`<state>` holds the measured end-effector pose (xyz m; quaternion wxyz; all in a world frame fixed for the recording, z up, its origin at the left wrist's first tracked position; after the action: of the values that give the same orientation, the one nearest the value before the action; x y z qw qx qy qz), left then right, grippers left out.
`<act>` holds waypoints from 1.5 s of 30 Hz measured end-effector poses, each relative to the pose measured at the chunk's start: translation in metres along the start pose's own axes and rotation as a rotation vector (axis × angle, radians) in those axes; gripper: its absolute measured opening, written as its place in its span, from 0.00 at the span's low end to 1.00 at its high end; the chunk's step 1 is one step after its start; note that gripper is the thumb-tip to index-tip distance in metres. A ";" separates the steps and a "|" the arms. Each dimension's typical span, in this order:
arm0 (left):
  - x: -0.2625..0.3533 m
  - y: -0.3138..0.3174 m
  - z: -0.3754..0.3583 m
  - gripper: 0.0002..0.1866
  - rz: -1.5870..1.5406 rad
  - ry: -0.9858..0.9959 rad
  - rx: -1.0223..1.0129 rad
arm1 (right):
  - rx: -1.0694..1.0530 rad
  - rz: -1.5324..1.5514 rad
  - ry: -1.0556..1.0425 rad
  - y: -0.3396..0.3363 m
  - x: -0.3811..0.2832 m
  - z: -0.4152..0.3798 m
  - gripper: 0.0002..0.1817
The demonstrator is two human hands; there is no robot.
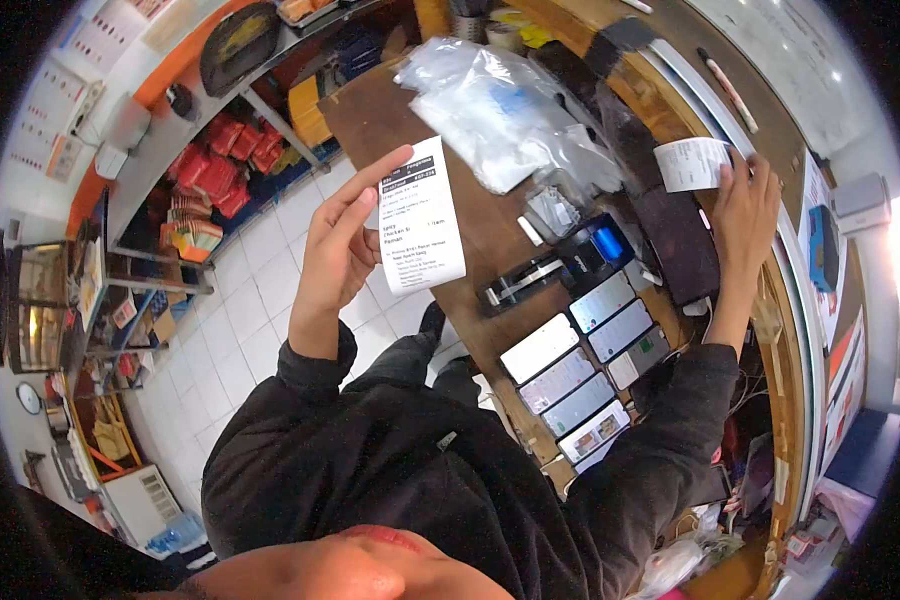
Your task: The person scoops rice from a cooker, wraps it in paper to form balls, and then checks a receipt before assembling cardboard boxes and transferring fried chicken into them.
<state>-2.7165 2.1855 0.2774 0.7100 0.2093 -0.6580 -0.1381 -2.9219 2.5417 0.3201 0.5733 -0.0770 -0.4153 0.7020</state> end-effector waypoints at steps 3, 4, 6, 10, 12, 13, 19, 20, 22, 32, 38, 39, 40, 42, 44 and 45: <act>0.023 -0.025 -0.016 0.24 -0.073 -0.010 0.012 | -0.089 0.100 0.028 0.008 0.007 0.000 0.19; 0.030 -0.038 -0.022 0.24 -0.079 0.007 0.027 | -0.078 0.106 0.008 0.003 -0.003 0.002 0.19; 0.045 -0.064 -0.035 0.23 -0.114 0.038 0.003 | 0.042 0.153 0.175 -0.013 -0.021 0.004 0.21; 0.080 -0.126 -0.062 0.23 -0.111 0.088 0.046 | 0.070 0.913 0.273 -0.089 -0.188 0.031 0.20; 0.105 -0.162 -0.078 0.24 -0.115 0.094 0.090 | 0.029 1.269 0.133 -0.128 -0.293 0.041 0.16; 0.119 -0.181 -0.090 0.24 -0.107 0.115 0.114 | -0.226 1.414 0.061 -0.151 -0.346 0.042 0.18; 0.207 -0.304 -0.200 0.27 0.053 0.287 0.381 | -0.440 2.130 -0.438 -0.251 -0.589 0.071 0.28; 0.220 -0.322 -0.221 0.27 0.089 0.341 0.436 | -0.520 2.157 -0.435 -0.260 -0.619 0.073 0.27; 0.246 -0.350 -0.265 0.27 0.122 0.403 0.554 | -0.656 2.196 -0.482 -0.287 -0.669 0.077 0.25; 0.294 -0.427 -0.454 0.22 0.434 0.619 1.214 | -1.254 2.377 -0.828 -0.390 -0.860 0.049 0.24; 0.316 -0.472 -0.506 0.22 0.497 0.659 1.303 | -1.333 2.333 -0.935 -0.431 -0.931 0.037 0.24; 0.323 -0.485 -0.505 0.22 0.496 0.676 1.314 | -1.327 2.338 -0.931 -0.431 -0.945 0.042 0.24; 0.330 -0.498 -0.503 0.22 0.496 0.693 1.322 | -1.328 2.295 -0.970 -0.428 -0.958 0.048 0.24; 0.346 -0.529 -0.504 0.21 0.489 0.700 1.282 | -1.295 2.251 -1.005 -0.434 -0.985 0.061 0.24; 0.366 -0.560 -0.502 0.21 0.494 0.705 1.252 | -1.348 2.238 -1.016 -0.445 -1.013 0.080 0.26; 0.377 -0.576 -0.501 0.21 0.500 0.716 1.269 | -1.327 2.251 -1.024 -0.449 -1.029 0.089 0.26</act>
<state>-2.1376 1.5621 0.3083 0.6338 0.4535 -0.3688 0.5066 -2.3008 1.6025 0.2999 -0.6449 -0.3561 -0.5419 0.4045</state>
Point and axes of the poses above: each hand's wrist, its own z-axis towards the middle knuckle, its own y-axis out of the palm, x = y × z, the point moved 5 cm from there along z, towards the middle knuckle, and after that the axes turned 1 degree about -y, right-handed, at the moved point
